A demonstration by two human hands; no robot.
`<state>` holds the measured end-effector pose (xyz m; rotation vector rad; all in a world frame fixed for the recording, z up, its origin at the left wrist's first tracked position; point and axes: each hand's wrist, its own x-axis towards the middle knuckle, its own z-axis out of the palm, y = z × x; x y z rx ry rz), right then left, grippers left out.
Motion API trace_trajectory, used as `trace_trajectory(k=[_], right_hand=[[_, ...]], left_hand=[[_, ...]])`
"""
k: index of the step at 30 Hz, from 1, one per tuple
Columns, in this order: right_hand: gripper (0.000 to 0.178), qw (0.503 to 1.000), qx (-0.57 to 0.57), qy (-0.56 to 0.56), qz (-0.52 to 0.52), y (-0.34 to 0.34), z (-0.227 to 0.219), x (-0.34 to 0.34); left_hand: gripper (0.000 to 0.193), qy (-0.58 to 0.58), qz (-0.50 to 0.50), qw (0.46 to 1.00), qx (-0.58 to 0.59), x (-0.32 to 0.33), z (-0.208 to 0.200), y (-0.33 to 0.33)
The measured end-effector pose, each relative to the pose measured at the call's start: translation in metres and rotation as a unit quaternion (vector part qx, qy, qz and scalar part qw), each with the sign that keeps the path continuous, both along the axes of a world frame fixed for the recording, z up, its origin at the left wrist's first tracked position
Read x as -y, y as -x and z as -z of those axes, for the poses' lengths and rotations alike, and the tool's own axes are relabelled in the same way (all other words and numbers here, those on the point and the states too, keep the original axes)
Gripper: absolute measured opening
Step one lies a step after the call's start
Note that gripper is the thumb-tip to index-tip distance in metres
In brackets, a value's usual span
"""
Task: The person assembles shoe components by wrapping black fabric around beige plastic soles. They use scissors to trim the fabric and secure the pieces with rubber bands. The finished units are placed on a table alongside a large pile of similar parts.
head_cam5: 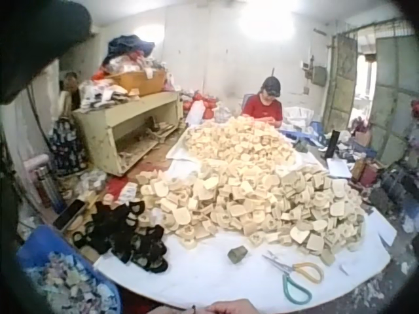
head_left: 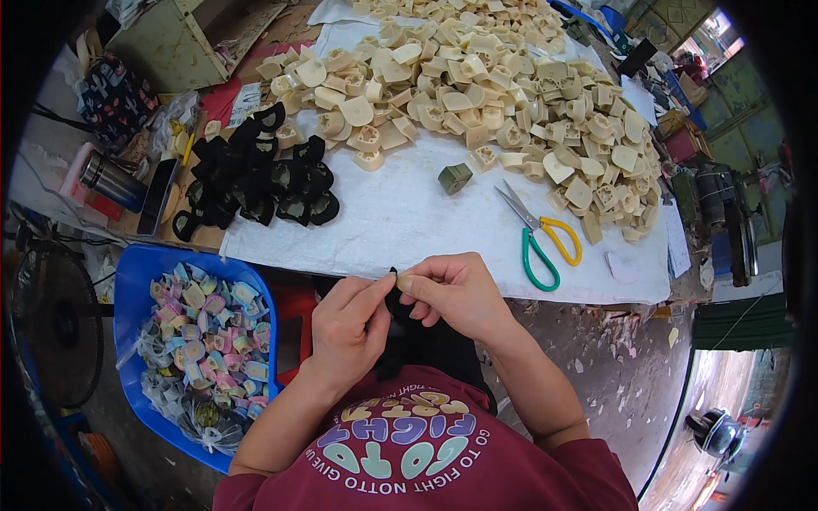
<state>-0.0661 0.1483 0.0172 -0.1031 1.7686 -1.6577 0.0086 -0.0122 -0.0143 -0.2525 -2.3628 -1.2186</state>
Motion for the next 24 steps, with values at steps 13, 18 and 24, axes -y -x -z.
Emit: trace_trajectory(k=[13, 18, 24], right_hand=[[0.014, 1.000, 0.000, -0.004, -0.008, 0.003, -0.004, 0.002], [0.011, 0.998, -0.012, 0.055, 0.015, 0.001, 0.008, 0.001], [0.007, 0.992, -0.119, 0.043, 0.011, -0.007, 0.016, 0.005]], left_hand=[[0.037, 0.036, 0.007, 0.999, -0.014, 0.001, 0.000, -0.001], [0.028, -0.069, 0.013, 0.997, 0.023, -0.003, -0.009, 0.001], [0.011, -0.332, 0.016, 0.919, 0.213, -0.004, -0.009, 0.005]])
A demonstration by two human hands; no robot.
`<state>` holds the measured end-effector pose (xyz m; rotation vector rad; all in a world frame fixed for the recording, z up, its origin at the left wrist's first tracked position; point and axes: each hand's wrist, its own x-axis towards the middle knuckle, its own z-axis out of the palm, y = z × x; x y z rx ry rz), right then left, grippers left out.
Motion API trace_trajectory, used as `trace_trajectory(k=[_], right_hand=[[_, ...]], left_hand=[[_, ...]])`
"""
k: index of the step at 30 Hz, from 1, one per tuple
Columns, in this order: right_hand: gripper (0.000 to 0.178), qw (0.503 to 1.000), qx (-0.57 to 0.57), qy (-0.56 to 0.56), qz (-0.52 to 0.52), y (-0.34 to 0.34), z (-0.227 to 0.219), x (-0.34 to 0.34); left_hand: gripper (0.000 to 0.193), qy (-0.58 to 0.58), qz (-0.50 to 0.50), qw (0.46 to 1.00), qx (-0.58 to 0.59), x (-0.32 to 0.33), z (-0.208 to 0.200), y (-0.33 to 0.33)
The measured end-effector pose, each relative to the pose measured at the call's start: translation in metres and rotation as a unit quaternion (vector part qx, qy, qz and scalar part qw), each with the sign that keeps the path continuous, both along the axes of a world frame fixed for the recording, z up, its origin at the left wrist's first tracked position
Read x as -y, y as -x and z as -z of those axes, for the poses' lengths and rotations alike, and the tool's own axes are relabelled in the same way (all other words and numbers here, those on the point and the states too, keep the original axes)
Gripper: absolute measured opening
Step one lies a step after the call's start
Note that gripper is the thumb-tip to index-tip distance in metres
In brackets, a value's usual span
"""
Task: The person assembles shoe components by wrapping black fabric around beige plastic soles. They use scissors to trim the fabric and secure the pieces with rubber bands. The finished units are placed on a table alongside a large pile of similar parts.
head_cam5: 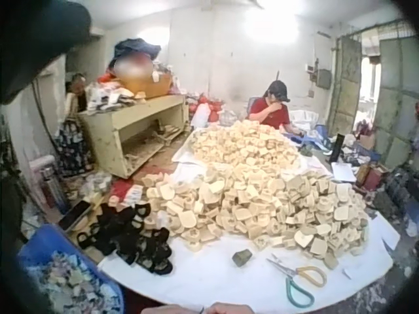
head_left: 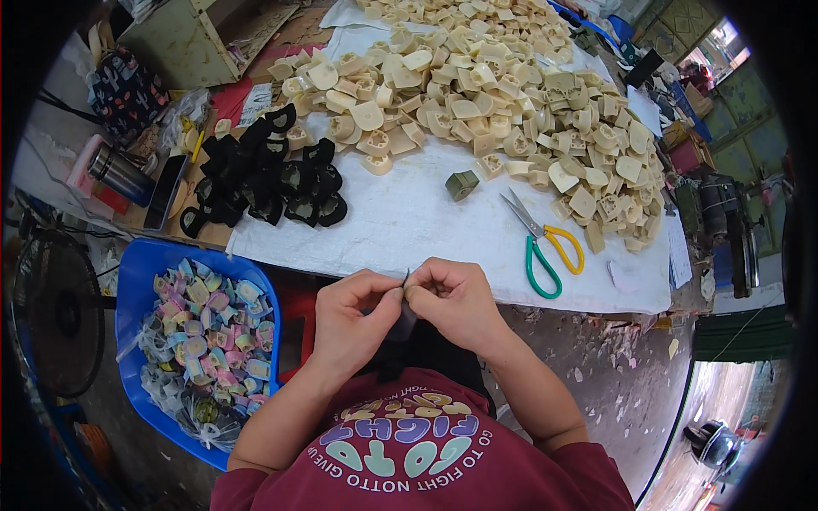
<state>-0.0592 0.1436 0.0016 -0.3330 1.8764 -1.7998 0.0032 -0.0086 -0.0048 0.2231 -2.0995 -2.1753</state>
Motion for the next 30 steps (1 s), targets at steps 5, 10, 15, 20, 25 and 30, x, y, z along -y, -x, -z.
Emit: trace_trajectory(k=[5, 10, 15, 20, 25, 30], right_hand=[[0.004, 0.995, -0.089, 0.033, 0.031, -0.011, 0.001, 0.001], [0.005, 0.993, -0.008, 0.076, 0.096, -0.025, 0.015, -0.001], [0.022, 0.993, 0.103, 0.043, 0.041, -0.012, -0.004, -0.008], [0.023, 0.995, 0.033, 0.079, 0.041, -0.013, 0.009, -0.003], [0.019, 0.991, -0.042, 0.112, 0.062, -0.020, 0.014, -0.002], [0.018, 0.985, -0.004, 0.150, 0.084, -0.017, 0.007, -0.009]], left_hand=[[0.009, -0.251, -0.023, 0.964, 0.077, 0.009, 0.006, 0.007], [0.011, -0.240, -0.046, 0.967, 0.065, 0.005, 0.007, 0.006], [0.012, 0.075, -0.015, 0.992, -0.104, -0.004, 0.010, 0.005], [0.011, 0.003, -0.009, 0.996, -0.091, -0.016, 0.001, 0.003], [0.011, -0.215, -0.011, 0.977, 0.010, -0.008, 0.004, 0.009], [0.016, -0.289, 0.003, 0.956, 0.037, -0.018, 0.001, 0.011]])
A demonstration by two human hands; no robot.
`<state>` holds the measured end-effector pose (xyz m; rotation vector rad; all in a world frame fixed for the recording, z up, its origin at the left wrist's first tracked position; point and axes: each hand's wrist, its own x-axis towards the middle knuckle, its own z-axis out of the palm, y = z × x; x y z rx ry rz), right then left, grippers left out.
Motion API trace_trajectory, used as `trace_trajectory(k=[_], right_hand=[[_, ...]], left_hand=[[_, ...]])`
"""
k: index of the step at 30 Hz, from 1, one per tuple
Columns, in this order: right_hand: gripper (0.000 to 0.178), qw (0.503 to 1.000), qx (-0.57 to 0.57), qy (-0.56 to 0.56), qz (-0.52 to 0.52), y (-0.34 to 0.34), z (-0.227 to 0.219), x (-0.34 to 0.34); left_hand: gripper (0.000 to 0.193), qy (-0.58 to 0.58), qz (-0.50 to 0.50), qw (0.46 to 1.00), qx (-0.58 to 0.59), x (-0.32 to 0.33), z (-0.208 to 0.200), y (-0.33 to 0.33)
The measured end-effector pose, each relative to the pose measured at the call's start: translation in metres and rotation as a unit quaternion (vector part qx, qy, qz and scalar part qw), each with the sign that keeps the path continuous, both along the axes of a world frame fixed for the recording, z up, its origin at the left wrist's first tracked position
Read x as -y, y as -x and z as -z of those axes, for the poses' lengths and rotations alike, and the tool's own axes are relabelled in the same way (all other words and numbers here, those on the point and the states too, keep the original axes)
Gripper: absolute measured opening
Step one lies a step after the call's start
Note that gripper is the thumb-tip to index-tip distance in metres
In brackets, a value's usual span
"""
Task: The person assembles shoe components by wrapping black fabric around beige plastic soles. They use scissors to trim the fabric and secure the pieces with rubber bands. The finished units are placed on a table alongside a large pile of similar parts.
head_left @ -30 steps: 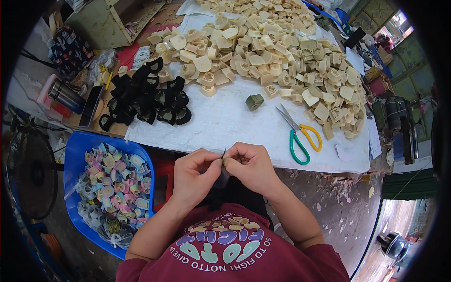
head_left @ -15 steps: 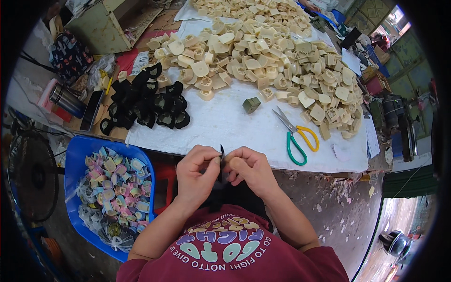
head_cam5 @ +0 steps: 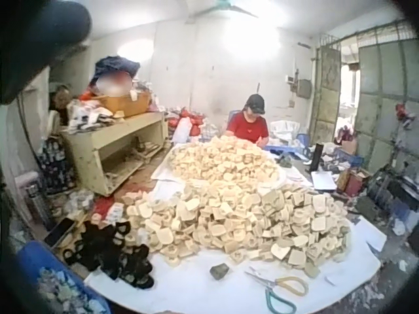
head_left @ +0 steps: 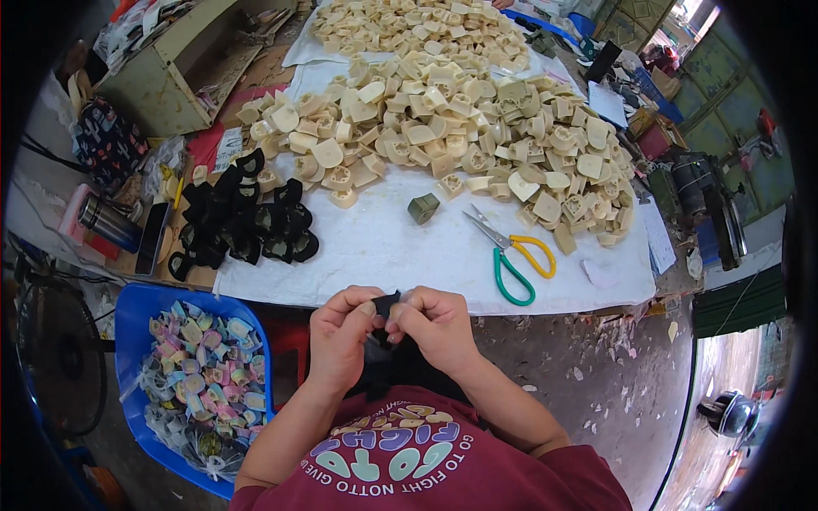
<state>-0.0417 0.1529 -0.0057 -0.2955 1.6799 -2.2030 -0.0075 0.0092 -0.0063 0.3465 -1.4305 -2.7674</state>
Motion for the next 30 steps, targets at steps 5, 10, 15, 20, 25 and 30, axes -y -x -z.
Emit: trace_trajectory(k=[5, 10, 15, 20, 25, 30], right_hand=[[0.019, 0.998, 0.001, -0.063, 0.001, 0.009, -0.005, 0.004], [0.018, 0.999, -0.006, -0.052, 0.004, 0.005, 0.000, 0.002], [0.015, 0.999, -0.033, -0.002, 0.037, -0.006, 0.014, -0.013], [0.018, 0.996, -0.011, 0.017, 0.085, -0.025, 0.024, -0.035], [0.018, 0.994, -0.044, 0.002, 0.102, -0.040, 0.036, -0.061], [0.020, 0.992, -0.051, -0.018, 0.118, -0.058, 0.047, -0.087]], left_hand=[[0.024, 0.057, 0.037, 0.997, -0.022, -0.011, -0.003, 0.003], [0.023, 0.078, 0.034, 0.996, -0.019, 0.001, 0.010, 0.009], [0.022, 0.034, -0.059, 0.998, -0.005, -0.004, 0.004, 0.017], [0.019, -0.008, -0.070, 0.997, 0.033, 0.007, 0.010, 0.027], [0.021, -0.026, -0.089, 0.994, 0.062, 0.012, 0.008, 0.038], [0.019, -0.008, -0.085, 0.992, 0.089, 0.022, 0.025, 0.056]])
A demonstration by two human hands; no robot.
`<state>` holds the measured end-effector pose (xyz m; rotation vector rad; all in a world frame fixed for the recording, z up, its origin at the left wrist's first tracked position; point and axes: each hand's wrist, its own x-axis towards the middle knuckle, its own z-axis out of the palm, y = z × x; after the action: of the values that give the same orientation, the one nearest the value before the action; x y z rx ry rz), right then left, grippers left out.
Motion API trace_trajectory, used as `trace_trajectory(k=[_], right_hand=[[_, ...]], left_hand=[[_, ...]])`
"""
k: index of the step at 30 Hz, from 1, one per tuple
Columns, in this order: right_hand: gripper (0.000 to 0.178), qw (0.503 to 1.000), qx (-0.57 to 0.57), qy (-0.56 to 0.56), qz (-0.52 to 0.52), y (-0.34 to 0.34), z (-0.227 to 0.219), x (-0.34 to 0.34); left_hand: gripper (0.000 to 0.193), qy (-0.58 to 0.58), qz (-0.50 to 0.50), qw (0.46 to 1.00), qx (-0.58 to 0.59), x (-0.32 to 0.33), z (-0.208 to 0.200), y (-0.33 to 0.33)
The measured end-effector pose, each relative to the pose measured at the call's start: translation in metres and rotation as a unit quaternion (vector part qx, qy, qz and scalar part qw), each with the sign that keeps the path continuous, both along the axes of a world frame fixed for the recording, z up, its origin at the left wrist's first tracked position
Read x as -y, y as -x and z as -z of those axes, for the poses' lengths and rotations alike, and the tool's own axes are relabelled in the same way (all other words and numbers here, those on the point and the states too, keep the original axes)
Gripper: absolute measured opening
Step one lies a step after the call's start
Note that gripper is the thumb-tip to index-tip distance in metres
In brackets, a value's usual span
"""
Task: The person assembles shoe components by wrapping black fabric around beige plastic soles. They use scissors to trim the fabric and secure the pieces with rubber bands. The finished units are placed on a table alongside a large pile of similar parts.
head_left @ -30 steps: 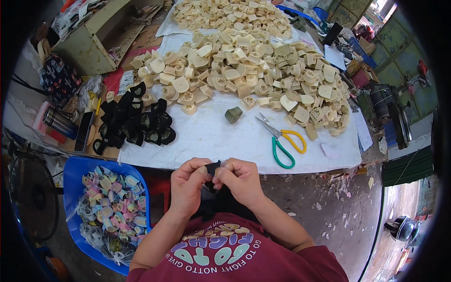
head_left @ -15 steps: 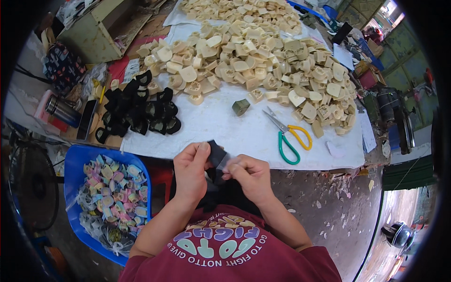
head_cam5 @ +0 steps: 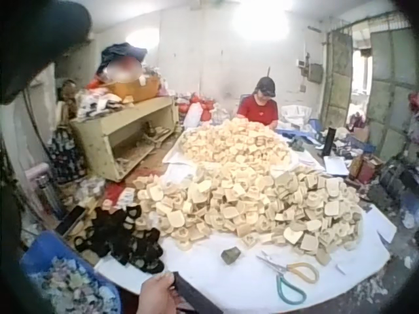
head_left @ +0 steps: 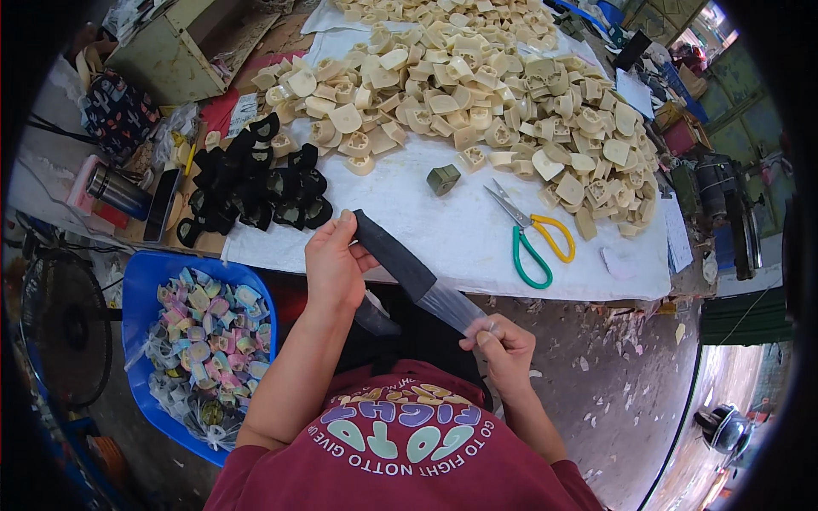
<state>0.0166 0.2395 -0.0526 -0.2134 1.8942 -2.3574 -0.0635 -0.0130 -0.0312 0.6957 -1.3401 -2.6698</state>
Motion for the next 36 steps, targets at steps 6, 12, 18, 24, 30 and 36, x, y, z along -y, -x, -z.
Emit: trace_trajectory(k=[6, 12, 18, 24, 30, 36], right_hand=[[0.019, 0.998, 0.037, -0.024, 0.043, -0.030, 0.017, -0.036], [0.018, 0.987, 0.077, -0.095, 0.108, -0.070, 0.040, -0.081], [0.024, 0.778, 0.259, -0.566, -0.081, -0.137, 0.115, -0.166], [0.023, 0.651, 0.242, -0.694, -0.190, -0.080, 0.064, -0.115], [0.022, 0.832, 0.028, -0.553, -0.029, -0.023, 0.056, -0.075], [0.028, 0.808, -0.120, -0.576, -0.019, -0.016, 0.032, -0.047]], left_hand=[[0.021, -0.003, -0.036, 0.999, 0.035, 0.001, 0.020, 0.025], [0.025, 0.023, -0.052, 0.998, 0.040, 0.012, 0.025, 0.040], [0.022, 0.045, -0.017, 0.998, -0.044, 0.026, 0.014, 0.052], [0.022, 0.074, 0.041, 0.990, -0.116, 0.012, -0.019, 0.031], [0.020, 0.182, 0.091, 0.957, -0.209, -0.008, -0.042, 0.008], [0.020, 0.180, 0.159, 0.940, -0.241, -0.012, -0.039, -0.003]])
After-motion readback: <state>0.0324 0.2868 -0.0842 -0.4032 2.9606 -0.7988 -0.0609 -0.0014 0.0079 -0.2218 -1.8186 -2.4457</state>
